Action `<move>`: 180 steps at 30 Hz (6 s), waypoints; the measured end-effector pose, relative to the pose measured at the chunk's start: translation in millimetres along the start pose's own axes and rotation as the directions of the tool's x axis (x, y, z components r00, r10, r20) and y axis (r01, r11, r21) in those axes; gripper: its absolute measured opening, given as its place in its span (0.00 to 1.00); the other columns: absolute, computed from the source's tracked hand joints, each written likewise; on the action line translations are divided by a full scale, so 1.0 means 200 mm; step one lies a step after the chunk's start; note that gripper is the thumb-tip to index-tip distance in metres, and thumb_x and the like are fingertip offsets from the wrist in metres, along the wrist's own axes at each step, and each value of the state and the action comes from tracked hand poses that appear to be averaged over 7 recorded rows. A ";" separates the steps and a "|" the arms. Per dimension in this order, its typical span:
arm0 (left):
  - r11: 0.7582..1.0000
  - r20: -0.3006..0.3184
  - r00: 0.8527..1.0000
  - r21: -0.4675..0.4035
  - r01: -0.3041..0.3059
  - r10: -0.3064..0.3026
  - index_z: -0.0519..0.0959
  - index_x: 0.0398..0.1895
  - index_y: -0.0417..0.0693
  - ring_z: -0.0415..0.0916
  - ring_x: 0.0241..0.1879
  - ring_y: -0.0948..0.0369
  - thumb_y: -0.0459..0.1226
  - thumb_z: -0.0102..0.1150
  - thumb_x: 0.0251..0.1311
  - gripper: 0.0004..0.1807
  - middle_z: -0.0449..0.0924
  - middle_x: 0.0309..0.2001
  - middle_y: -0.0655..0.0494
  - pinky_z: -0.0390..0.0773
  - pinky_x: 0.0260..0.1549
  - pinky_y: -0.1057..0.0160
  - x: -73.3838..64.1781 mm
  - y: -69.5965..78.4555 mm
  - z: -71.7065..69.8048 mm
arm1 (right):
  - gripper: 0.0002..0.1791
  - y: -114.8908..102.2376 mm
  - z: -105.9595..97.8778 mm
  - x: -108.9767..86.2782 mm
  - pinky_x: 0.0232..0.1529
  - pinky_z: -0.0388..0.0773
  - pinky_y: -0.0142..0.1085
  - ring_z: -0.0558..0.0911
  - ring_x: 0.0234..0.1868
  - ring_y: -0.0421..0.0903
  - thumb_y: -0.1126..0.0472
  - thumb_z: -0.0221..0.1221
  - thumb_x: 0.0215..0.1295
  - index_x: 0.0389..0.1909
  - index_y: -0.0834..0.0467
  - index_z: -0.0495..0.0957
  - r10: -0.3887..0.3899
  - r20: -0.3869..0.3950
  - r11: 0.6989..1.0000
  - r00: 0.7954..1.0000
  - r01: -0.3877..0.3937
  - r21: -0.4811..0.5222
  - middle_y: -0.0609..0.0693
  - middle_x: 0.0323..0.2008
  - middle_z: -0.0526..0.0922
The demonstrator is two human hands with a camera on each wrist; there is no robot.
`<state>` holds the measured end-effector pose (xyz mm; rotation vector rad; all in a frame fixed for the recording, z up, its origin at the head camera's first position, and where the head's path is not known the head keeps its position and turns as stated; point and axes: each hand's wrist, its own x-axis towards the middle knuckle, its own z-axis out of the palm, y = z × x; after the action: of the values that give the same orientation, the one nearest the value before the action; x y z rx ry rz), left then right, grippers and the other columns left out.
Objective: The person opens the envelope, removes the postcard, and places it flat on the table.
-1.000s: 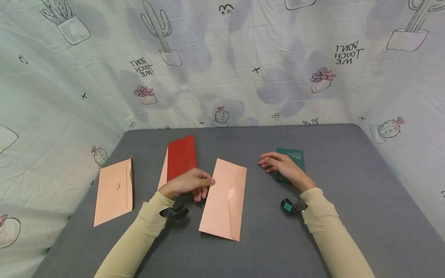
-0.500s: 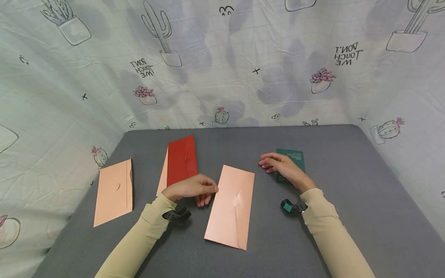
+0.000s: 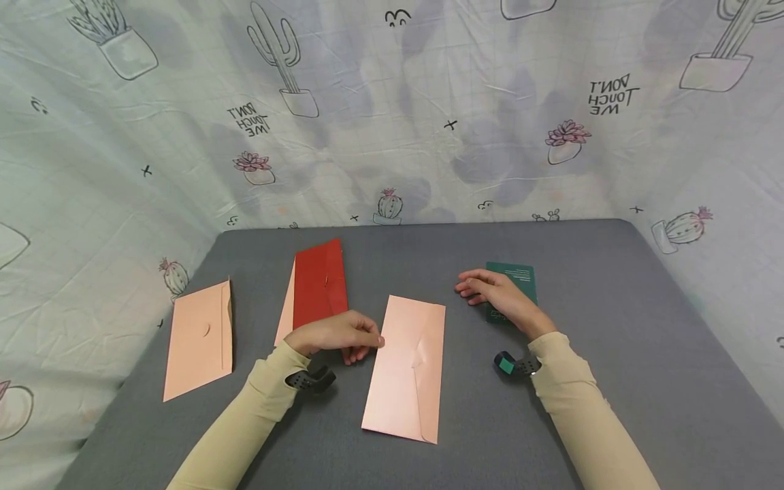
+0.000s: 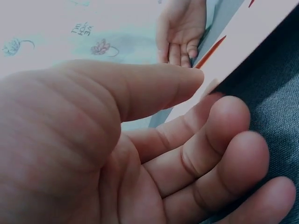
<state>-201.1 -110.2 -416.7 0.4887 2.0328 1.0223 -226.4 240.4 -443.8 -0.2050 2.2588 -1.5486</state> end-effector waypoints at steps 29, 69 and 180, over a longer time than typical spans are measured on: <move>0.696 0.025 0.997 0.715 -0.071 0.077 0.59 0.79 0.63 0.44 0.81 0.51 0.55 0.71 0.54 0.50 0.50 0.82 0.60 0.48 0.78 0.46 -0.10 0.16 0.21 | 0.28 0.00 0.01 0.00 0.55 0.80 0.32 0.80 0.63 0.51 0.45 0.46 0.80 0.70 0.58 0.68 -0.014 -0.004 1.000 1.000 0.014 -0.027 0.60 0.65 0.78; 0.679 -0.060 0.998 0.734 0.025 0.029 0.48 0.83 0.64 0.34 0.83 0.52 0.63 0.64 0.59 0.53 0.38 0.84 0.57 0.47 0.79 0.45 -0.03 0.13 0.22 | 0.41 -0.27 0.45 -0.13 0.71 0.56 0.69 0.58 0.78 0.63 0.40 0.65 0.63 0.74 0.50 0.67 -0.121 0.277 0.690 0.953 0.282 -0.667 0.55 0.77 0.63; 0.736 -0.059 0.997 0.677 0.008 0.043 0.52 0.82 0.56 0.36 0.83 0.53 0.60 0.71 0.52 0.58 0.40 0.84 0.55 0.48 0.79 0.46 -0.04 0.11 0.18 | 0.37 -0.29 0.31 -0.12 0.58 0.76 0.52 0.74 0.57 0.59 0.63 0.70 0.54 0.66 0.67 0.72 0.012 0.151 0.749 0.988 0.091 -0.656 0.66 0.61 0.69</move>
<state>-166.9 -84.8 -408.4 0.8549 2.4443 0.2550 -184.6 173.3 -404.8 -0.5447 2.5978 -0.6390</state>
